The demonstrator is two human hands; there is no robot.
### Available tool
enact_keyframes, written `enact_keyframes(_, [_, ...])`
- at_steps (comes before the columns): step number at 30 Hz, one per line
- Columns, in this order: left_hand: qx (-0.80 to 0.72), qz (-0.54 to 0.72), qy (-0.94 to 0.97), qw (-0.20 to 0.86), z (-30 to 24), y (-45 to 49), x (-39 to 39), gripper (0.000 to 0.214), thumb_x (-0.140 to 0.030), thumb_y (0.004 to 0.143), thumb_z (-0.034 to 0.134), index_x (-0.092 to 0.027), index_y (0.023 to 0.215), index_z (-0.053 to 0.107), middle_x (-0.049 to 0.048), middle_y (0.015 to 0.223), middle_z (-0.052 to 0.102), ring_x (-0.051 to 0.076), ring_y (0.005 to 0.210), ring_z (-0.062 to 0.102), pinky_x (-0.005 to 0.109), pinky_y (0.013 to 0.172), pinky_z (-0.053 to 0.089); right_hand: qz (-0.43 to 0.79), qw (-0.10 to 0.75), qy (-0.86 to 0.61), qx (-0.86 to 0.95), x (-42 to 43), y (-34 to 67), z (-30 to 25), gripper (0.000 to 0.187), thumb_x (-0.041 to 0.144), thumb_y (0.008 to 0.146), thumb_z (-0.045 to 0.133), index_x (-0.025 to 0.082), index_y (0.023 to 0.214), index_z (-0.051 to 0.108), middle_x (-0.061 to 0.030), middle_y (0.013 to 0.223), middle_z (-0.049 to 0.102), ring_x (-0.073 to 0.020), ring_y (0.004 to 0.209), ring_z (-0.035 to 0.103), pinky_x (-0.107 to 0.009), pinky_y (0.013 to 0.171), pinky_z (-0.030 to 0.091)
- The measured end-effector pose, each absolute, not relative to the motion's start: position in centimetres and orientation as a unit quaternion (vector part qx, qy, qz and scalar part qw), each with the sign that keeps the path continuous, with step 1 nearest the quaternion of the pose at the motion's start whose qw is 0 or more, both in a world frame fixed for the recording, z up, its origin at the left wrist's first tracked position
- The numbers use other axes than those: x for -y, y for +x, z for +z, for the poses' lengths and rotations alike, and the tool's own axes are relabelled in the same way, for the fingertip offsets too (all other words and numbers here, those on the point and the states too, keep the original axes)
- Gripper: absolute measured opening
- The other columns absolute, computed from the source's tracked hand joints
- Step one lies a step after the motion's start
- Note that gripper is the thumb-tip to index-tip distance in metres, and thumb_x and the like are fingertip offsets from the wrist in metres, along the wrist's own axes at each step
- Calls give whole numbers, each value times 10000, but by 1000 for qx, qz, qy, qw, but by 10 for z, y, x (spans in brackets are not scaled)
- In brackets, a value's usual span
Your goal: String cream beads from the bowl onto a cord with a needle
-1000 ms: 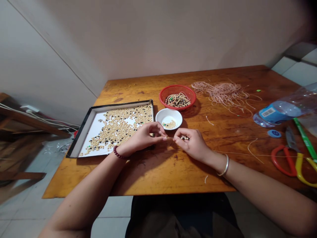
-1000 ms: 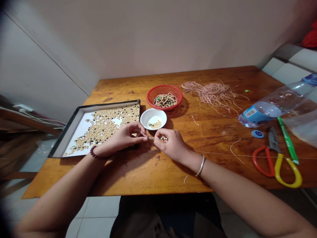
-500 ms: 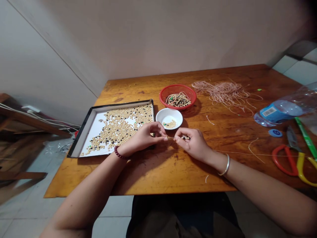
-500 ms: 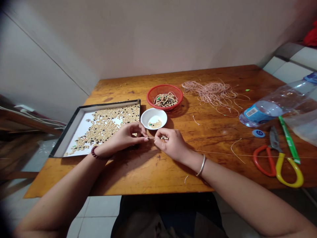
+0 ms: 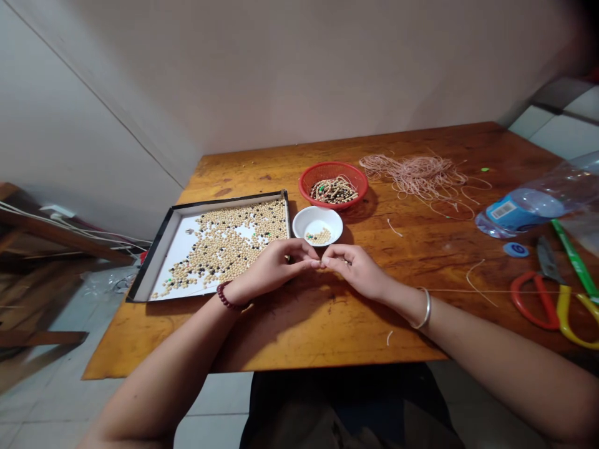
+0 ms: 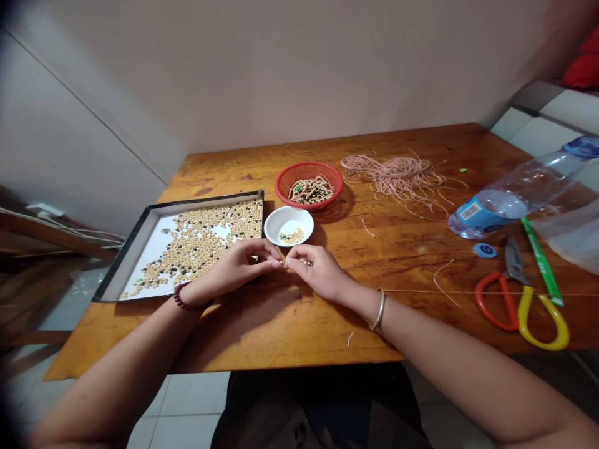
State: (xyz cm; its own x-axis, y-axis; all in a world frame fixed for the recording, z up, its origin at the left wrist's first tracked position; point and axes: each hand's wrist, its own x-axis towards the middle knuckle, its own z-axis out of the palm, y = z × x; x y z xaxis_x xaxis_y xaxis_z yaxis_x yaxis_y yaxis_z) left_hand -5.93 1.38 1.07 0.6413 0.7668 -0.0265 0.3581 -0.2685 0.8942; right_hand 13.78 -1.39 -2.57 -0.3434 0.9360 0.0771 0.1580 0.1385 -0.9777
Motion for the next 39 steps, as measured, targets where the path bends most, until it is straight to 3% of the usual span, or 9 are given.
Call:
enact_keyframes(3, [-382, 219, 764, 472, 12, -59, -13, 220, -364, 833, 642, -157, 899, 669, 61, 911, 691, 124, 778, 610, 226, 669, 474, 584, 387, -405, 588, 12, 136, -24, 215, 342, 823, 563, 151, 731, 600, 5, 666, 569, -101, 607, 484, -233, 596, 371])
enact_keyframes(7, [-384, 222, 778, 445, 15, -58, -12, 230, -371, 866, 597, -157, 880, 680, 54, 868, 691, 121, 740, 590, 220, 634, 455, 656, 363, -412, 518, 14, 135, -21, 260, 402, 830, 546, 157, 746, 572, 75, 495, 377, -66, 441, 293, -214, 440, 213])
enact_keyframes(14, [-378, 235, 829, 339, 14, -56, -6, 184, -322, 892, 564, -178, 881, 677, 34, 824, 679, 113, 698, 554, 230, 624, 409, 735, 335, -397, 435, 16, 137, -20, 398, 540, 854, 473, 162, 904, 588, 99, 455, 310, -57, 383, 159, -220, 403, 78])
enact_keyframes(22, [-405, 229, 842, 274, 17, -59, -8, 195, -340, 913, 524, -196, 929, 655, 37, 886, 699, 132, 747, 592, 248, 682, 435, 749, 331, -408, 404, 13, 139, -26, 203, 370, 800, 630, 176, 792, 571, 103, 485, 271, -54, 416, 149, -232, 409, 67])
enact_keyframes(26, [-578, 208, 789, 17, 16, -85, -22, 236, -318, 927, 464, -200, 1024, 643, 100, 960, 700, 212, 827, 607, 306, 666, 409, 749, 343, -412, 389, 12, 142, -26, 185, 353, 792, 628, 169, 807, 615, 93, 510, 286, -51, 429, 167, -226, 415, 77])
enact_keyframes(28, [-621, 144, 767, -72, 14, -99, -32, 232, -300, 908, 471, -199, 960, 674, 114, 895, 702, 244, 813, 610, 315, 624, 382, 753, 349, -411, 377, 11, 144, -25, 180, 341, 776, 635, 163, 782, 608, 89, 529, 317, -41, 428, 177, -219, 418, 80])
enact_keyframes(32, [-628, 62, 770, -93, 8, -111, -44, 202, -275, 858, 516, -233, 836, 712, 84, 823, 714, 248, 752, 620, 306, 571, 355, 764, 359, -407, 349, 10, 145, -24, 142, 285, 748, 627, 152, 735, 581, 88, 545, 355, -20, 408, 162, -210, 412, 79])
enact_keyframes(39, [-646, 47, 759, -70, 3, -106, -47, 189, -341, 825, 572, -242, 813, 733, 85, 813, 723, 257, 757, 631, 298, 549, 370, 798, 355, -400, 277, 7, 146, -23, 132, 273, 735, 618, 152, 730, 567, 91, 547, 388, -16, 393, 130, -200, 377, 83])
